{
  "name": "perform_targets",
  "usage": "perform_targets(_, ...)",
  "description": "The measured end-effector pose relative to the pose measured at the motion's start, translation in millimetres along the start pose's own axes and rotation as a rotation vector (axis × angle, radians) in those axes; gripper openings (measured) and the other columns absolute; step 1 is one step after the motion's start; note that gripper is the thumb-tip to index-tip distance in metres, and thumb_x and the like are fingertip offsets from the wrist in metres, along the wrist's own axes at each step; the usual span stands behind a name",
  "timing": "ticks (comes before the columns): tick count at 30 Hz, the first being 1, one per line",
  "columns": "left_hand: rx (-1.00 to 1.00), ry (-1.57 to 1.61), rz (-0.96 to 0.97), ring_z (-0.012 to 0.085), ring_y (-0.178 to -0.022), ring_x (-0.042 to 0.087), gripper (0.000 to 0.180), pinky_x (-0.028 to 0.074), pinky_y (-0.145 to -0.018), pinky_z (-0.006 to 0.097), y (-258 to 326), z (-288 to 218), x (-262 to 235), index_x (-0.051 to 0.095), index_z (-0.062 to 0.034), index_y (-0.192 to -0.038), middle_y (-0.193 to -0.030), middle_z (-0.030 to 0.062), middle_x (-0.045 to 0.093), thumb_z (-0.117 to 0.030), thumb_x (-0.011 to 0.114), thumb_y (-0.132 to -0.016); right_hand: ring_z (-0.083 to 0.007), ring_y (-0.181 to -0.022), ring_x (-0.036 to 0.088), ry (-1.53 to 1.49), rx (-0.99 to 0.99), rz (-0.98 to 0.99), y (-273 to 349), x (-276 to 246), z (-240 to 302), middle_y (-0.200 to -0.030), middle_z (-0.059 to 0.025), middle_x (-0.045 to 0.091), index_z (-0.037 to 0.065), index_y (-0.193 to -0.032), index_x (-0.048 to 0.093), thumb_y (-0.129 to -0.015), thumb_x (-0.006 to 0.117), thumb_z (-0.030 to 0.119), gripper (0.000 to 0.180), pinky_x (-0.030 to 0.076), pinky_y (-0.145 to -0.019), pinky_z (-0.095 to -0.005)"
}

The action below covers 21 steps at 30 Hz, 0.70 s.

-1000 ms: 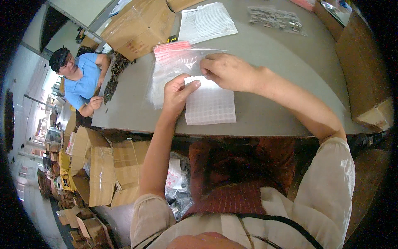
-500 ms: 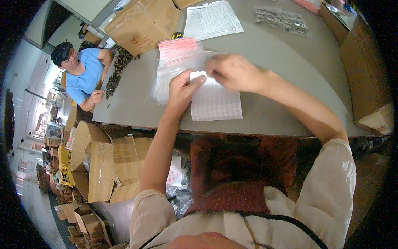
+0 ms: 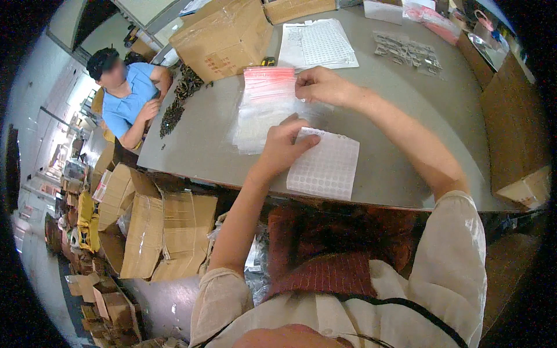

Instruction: The person packs small metal components and instructions into plastic bags, placing the filled bags into a cardboard box.

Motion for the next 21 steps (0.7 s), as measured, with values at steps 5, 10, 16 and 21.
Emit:
perform_targets(5, -0.025, 0.087, -0.019, 0.0389, -0.086, 0.066, 0.024, 0.047, -0.107, 0.047, 3.2, -2.9, -0.1, 0.071, -0.0063, -0.096, -0.08, 0.0181, 0.068, -0.021, 0.08, -0.081, -0.0159, -0.065, 0.062, 0.156, 0.197, 0.138, -10.3, 5.2, -0.1, -0.076, -0.0077, 0.064, -0.003, -0.091, 0.065, -0.085, 0.065, 0.02, 0.025, 0.054, -0.056, -0.0326)
perform_targets(10, -0.023, -0.031, 0.001, 0.021, -0.071, 0.058, 0.023, 0.05, -0.082, 0.036, 8.9, -11.9, -0.4, 0.071, -0.0039, -0.101, -0.084, 0.0104, 0.067, -0.02, 0.077, -0.086, -0.0195, -0.053, 0.061, 0.365, 0.38, 0.085, -10.8, 1.3, -9.6, -0.065, -0.01, 0.06, -0.005, -0.08, 0.063, -0.084, 0.067, 0.021, 0.027, 0.053, -0.046, -0.0372)
perform_targets(16, 0.039, -0.108, 0.057, 0.0307, -0.099, 0.066, 0.021, 0.028, -0.118, 0.057, 26.2, -23.6, 14.4, 0.072, -0.0097, -0.104, -0.103, 0.0096, 0.073, -0.02, 0.075, -0.085, -0.0162, -0.049, 0.057, 0.633, 0.53, 0.324, 6.3, -24.5, 12.3, -0.061, -0.0048, 0.057, 0.002, -0.075, 0.058, -0.081, 0.074, 0.026, 0.029, 0.048, -0.043, -0.0352)
perform_targets(21, 0.085, -0.108, 0.066, 0.0309, -0.119, 0.059, 0.024, 0.025, -0.119, 0.057, 27.1, -26.0, 25.3, 0.072, -0.0089, -0.106, -0.118, 0.0061, 0.072, -0.02, 0.075, -0.085, -0.015, -0.059, 0.059, 0.523, 0.329, 0.367, 12.6, -16.4, 15.2, -0.07, -0.0058, 0.059, 0.001, -0.083, 0.059, -0.08, 0.073, 0.02, 0.024, 0.049, -0.05, -0.0329)
Point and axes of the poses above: each hand's wrist, its own y-axis away from the middle knuckle, its own x-axis out of the palm, z = x × y, the point moved 1 cm from there along -y, towards the middle knuckle
